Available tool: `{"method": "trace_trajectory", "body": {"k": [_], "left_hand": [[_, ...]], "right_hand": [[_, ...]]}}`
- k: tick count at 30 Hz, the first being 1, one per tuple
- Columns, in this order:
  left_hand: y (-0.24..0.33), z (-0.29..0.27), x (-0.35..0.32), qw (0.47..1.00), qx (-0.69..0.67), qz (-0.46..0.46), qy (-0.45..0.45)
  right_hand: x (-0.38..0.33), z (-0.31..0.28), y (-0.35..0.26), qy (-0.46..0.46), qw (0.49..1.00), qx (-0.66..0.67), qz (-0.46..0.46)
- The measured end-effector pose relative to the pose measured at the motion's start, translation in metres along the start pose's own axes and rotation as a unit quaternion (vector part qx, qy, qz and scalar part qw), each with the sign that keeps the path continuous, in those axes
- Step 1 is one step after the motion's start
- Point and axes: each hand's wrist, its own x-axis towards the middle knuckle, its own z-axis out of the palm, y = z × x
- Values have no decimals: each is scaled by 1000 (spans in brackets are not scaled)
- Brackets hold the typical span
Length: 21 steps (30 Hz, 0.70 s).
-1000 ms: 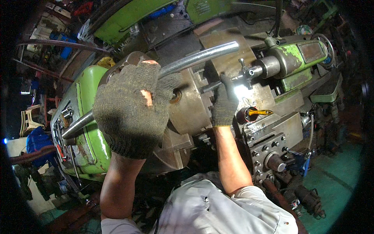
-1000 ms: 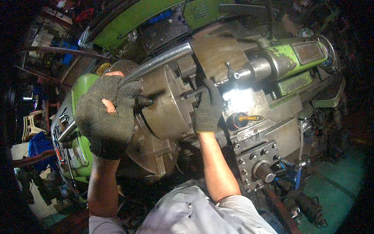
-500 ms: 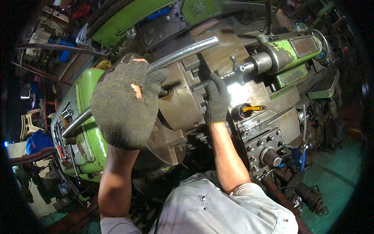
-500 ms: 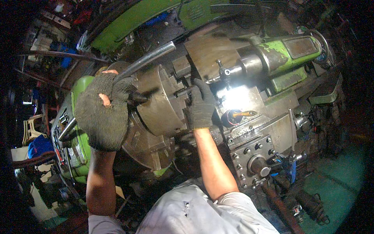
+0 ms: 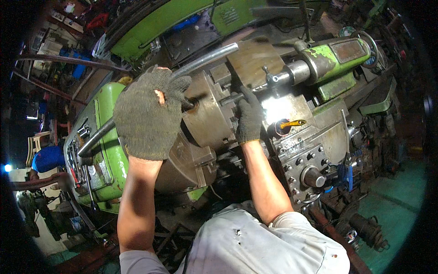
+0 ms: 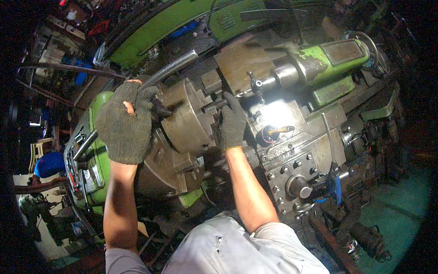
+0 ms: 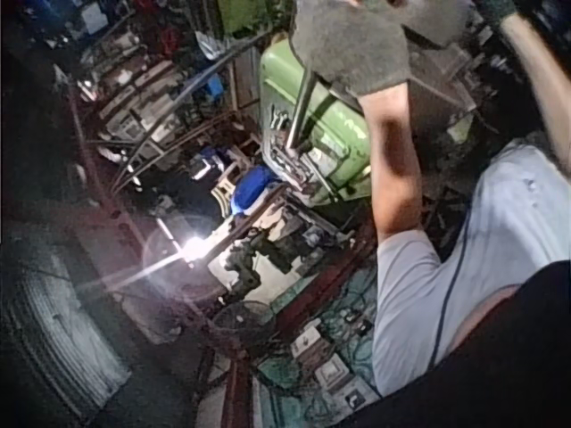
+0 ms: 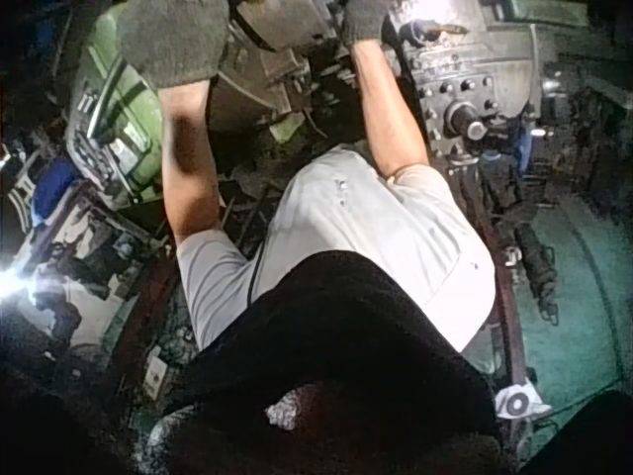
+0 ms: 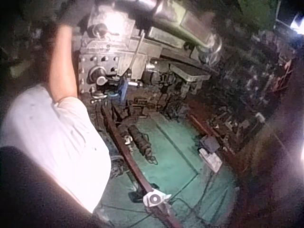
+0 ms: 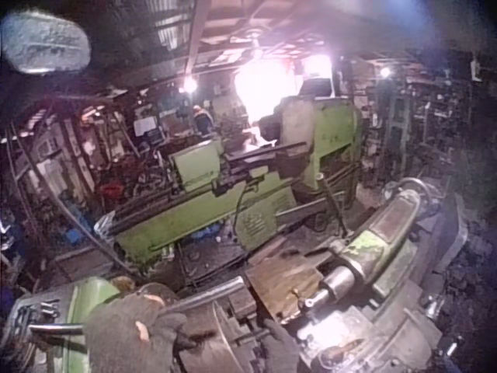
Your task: The person operates a green metal lathe, using a wrench to tighten the chuck and adjusting the tool post. They then use a caliper to measure the rotating workpiece and make further adjustments to the machine controls.
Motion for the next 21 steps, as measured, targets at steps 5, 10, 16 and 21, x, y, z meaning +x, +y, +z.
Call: {"method": "trace_trajectory", "body": {"k": [5, 10, 16, 21], "left_hand": [[2, -5, 0, 1000, -23, -9, 5], [0, 0, 2, 999, 12, 29, 43], [1, -2, 5, 999, 11, 27, 28], [1, -1, 8, 1000, 27, 5, 1]], "right_hand": [[0, 2, 1, 4, 999, -28, -36], [8, -4, 17, 1, 997, -42, -72], [4, 0, 10, 4, 995, -64, -72], [6, -1, 11, 0, 995, -65, -79]]}}
